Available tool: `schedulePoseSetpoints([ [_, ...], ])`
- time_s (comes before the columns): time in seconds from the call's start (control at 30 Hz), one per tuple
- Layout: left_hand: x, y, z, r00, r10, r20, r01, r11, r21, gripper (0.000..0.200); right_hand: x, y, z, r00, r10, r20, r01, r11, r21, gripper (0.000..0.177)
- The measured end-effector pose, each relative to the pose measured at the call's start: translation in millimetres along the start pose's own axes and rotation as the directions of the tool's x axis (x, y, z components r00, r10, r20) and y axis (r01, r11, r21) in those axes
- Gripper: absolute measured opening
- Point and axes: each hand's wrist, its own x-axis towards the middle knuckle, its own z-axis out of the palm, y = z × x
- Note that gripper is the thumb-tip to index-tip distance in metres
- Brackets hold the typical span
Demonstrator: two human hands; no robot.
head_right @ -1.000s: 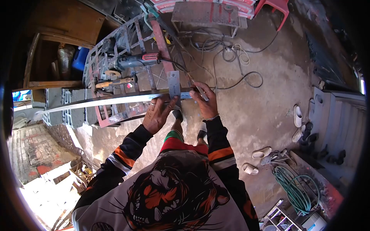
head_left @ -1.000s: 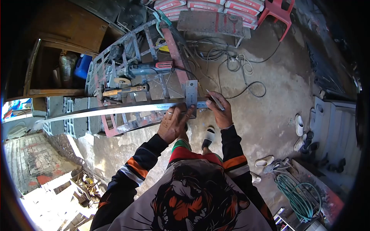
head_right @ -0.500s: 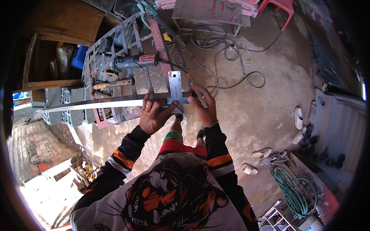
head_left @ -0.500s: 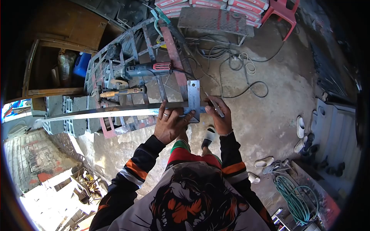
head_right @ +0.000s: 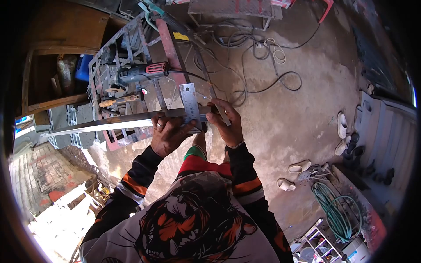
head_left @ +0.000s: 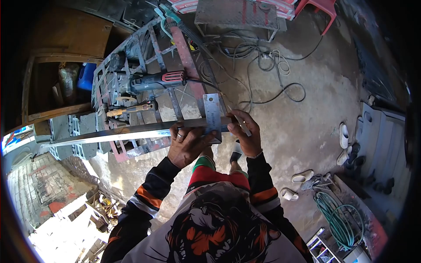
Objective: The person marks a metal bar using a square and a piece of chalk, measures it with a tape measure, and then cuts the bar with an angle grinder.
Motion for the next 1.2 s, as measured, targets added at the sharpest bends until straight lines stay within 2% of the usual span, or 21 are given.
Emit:
schedulePoseSetpoints([
  [0.33,2,-7,-4,0.999,0.039,0.011,-0.038,0.998,-0.053,0.060,0,3,-3,1.000,-0.017,0.019,0.017,1.000,-0.014,0.046],
  [0.47,-2,-10,-4,0.995,0.090,-0.036,-0.092,0.994,-0.055,0.059,-1,4,-4,0.999,-0.018,0.028,0.019,0.999,-0.032,0.049],
  [0.63,-20,-7,8,0.992,0.115,-0.056,-0.117,0.993,-0.024,0.057,-4,15,-7,0.990,-0.120,0.076,0.116,0.991,0.061,0.053],
  [0.83,-23,-1,15,0.988,0.110,-0.112,-0.101,0.991,0.082,0.056,-3,19,-12,0.988,-0.106,0.112,0.103,0.994,0.029,0.052],
  [0.93,-19,-2,11,0.990,0.094,-0.103,-0.089,0.995,0.053,0.055,-1,16,-10,0.984,-0.153,0.089,0.159,0.985,-0.067,0.051],
  [1.13,-12,-2,9,0.990,0.074,-0.124,-0.075,0.997,-0.003,0.054,0,10,-5,0.991,-0.125,0.055,0.129,0.989,-0.073,0.045],
  [1.2,-12,-3,10,0.994,0.075,-0.079,-0.073,0.997,0.032,0.056,0,10,-6,0.992,-0.118,0.046,0.121,0.990,-0.071,0.044],
])
